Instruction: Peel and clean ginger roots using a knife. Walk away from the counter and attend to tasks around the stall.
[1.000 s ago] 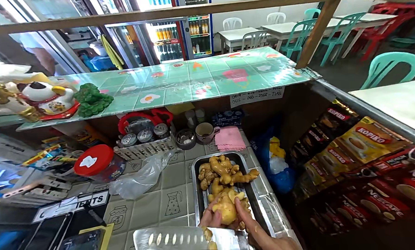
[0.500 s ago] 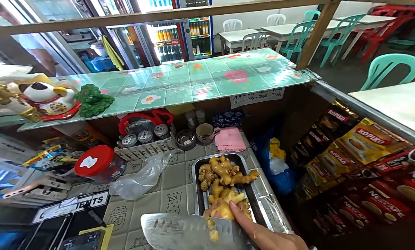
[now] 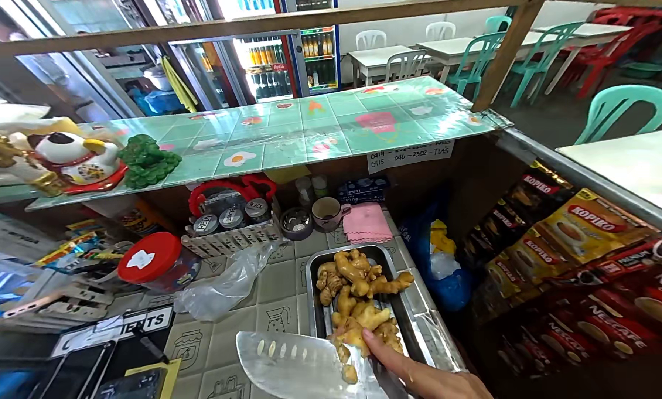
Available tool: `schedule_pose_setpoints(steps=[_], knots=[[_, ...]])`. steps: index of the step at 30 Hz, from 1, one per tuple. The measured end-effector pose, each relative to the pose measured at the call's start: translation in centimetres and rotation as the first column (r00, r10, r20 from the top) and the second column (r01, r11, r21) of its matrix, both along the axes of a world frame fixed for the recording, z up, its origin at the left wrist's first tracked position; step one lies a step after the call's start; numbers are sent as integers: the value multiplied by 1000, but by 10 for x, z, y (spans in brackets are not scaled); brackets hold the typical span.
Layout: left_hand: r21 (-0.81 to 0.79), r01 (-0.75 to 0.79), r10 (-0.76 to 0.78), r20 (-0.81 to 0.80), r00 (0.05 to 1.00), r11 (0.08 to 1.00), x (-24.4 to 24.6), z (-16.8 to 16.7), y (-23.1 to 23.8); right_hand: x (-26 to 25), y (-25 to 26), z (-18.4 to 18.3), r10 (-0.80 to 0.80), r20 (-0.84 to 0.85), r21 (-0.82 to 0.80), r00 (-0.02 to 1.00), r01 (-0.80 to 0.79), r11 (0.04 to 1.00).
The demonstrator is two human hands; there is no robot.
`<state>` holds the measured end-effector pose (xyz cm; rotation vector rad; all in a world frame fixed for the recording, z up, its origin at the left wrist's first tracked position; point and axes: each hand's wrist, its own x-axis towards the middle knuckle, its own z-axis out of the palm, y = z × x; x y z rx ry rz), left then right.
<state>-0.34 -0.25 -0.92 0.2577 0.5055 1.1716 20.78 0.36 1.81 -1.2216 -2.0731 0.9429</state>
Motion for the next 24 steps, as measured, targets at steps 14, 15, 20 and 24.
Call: schedule_pose_setpoints(steps=[14,15,20,24], knots=[[21,43,-39,-155,987,999,0,4,4,3,0,-1,35,-78,-104,996,-43,994],[39,60,-52,-180,982,997,1,4,7,3,0,-1,35,-89,-109,995,-45,993],[129,83,-53,-220,974,988,1,2,14,5,4,-7,66,-216,-166,974,-104,981],[88,91,-75,-173,982,992,-2,0,11,7,1,-3,68,-155,-126,986,-88,988]])
